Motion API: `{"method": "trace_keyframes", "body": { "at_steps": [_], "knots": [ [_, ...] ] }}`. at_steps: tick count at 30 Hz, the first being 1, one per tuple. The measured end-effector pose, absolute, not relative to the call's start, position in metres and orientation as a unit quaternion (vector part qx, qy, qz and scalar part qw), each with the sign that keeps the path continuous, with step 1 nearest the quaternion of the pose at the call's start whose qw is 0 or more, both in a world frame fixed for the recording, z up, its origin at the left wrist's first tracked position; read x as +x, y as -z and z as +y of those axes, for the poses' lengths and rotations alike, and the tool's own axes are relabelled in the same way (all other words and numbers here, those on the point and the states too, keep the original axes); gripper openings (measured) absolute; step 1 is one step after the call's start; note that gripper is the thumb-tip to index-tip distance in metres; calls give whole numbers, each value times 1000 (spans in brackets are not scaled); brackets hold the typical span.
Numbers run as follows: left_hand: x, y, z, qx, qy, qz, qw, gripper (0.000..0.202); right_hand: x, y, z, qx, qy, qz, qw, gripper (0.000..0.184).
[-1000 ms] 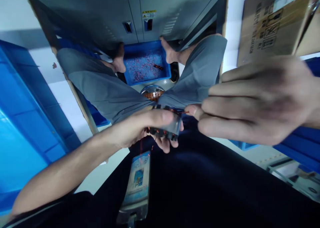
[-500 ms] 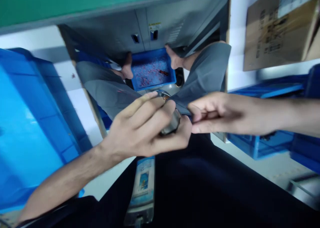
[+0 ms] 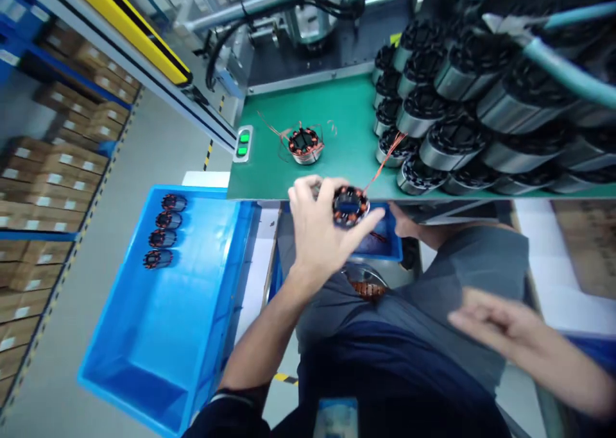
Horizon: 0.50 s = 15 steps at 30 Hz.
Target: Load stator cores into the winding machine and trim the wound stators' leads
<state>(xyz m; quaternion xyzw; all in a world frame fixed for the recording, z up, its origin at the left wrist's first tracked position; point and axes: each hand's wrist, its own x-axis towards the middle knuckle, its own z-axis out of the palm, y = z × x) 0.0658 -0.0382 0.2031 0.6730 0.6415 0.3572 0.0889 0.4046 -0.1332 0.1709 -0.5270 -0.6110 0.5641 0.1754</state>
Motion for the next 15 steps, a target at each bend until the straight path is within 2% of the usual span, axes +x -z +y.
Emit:
{"method": "trace_keyframes", "body": {
  "at_steps": [2,5,8,10,13,15],
  "knots": [
    [81,-189,-9,639,-364,677,33,72,388,-159,-151,-514,-625,-583,74,55],
    [77,-172,5,619,-364,696,4,82,384,-144,-170,-492,-670,-556,22,64],
    [37,-165,0,565,-360,741,-40,73,399,-130,-179,-536,-673,-507,50,71],
    [4,-167,6,532,-307,787,-47,70,405,-121,-183,-577,-668,-464,73,76],
    [-28,-173,40,568,-284,773,17,98,393,-113,-189,-601,-677,-416,88,80],
    [-36,-176,70,592,-301,744,74,93,374,-113,-191,-583,-679,-430,118,77]
  ]
}}
